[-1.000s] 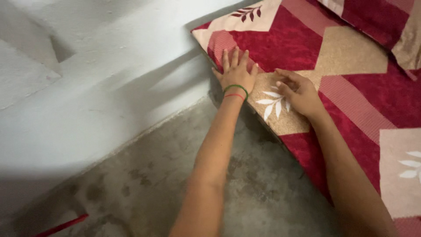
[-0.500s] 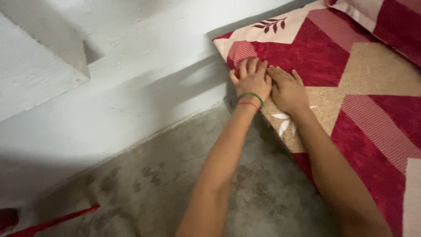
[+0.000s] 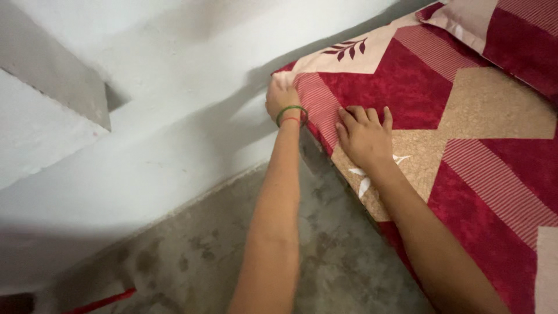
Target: The person makes a bed by unfolding a red and beige patterned sheet over the mattress, tucking the edges in along the side, and then placing a matching pillow onto the head of the bed, smoothing the surface with their hands.
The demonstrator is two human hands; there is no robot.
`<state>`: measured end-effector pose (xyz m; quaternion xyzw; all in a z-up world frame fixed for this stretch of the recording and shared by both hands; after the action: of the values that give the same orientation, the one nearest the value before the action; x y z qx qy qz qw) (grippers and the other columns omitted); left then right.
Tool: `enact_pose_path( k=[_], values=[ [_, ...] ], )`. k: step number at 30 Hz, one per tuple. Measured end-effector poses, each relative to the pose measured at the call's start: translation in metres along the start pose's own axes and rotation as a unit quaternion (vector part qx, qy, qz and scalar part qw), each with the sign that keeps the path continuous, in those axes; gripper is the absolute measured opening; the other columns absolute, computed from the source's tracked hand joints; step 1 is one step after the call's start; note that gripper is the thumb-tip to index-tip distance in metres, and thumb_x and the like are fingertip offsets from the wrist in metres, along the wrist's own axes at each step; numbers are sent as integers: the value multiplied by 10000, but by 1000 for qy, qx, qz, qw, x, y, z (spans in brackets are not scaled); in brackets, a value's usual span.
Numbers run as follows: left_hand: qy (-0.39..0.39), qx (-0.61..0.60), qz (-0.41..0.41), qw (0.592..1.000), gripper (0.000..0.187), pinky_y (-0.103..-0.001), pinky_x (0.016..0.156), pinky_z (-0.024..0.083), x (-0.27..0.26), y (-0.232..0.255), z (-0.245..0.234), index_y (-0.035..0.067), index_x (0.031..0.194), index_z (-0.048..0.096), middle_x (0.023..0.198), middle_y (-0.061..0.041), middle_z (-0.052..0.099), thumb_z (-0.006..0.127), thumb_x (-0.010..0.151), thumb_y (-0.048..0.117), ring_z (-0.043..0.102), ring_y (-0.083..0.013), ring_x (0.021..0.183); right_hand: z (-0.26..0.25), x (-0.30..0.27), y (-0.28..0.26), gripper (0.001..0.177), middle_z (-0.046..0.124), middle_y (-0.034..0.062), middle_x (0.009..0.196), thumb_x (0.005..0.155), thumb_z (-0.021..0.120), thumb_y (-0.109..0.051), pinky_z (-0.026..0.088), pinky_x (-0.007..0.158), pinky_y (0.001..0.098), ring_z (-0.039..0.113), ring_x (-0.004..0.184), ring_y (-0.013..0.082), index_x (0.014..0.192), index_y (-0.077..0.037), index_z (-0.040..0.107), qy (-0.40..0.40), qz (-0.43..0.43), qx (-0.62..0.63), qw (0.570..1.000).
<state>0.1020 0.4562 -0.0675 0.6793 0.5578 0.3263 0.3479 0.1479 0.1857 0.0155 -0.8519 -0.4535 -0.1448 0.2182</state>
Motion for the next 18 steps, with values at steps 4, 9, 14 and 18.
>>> enact_pose_path(
  k=[4,9,14,18],
  values=[
    [44,-19,6,999,439,-466,1023,498,-12,7,-16,199,1272,684,1230,-123,721,633,844,282,662,-370,1132,12,1,7,440,613,28,1394,1035,518,-387,196,1212,666,525,1324,250,1420,-207,633,-44,33,23,998],
    [32,82,46,995,689,-538,1079,399,-41,27,-3,232,1461,499,1471,-86,547,707,856,487,450,-366,1356,33,6,15,527,446,10,1583,1050,399,-464,62,1201,680,350,1478,227,1500,-211,507,-119,41,16,992],
    [2,74,26,997,750,-587,1132,305,-46,19,17,280,1573,337,1574,-44,416,672,918,426,325,-327,1449,38,5,19,538,456,37,1588,1048,405,-468,134,1224,631,365,1488,249,1511,-212,501,-101,23,35,994],
    [25,43,62,997,806,-592,1148,284,-43,22,20,249,1590,298,1573,-82,412,709,904,349,324,-358,1451,30,10,8,520,556,93,1485,1032,446,-468,281,1210,579,467,1402,292,1488,-234,540,-59,7,24,998]
  ],
)
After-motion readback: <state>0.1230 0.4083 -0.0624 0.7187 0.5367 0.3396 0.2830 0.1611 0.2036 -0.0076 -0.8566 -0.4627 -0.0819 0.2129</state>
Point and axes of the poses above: each hand's wrist, its own x-axis towards the middle knuckle, its own z-axis out of the palm, y = z × x, the point moved 10 cm from there along x, towards the middle knuckle
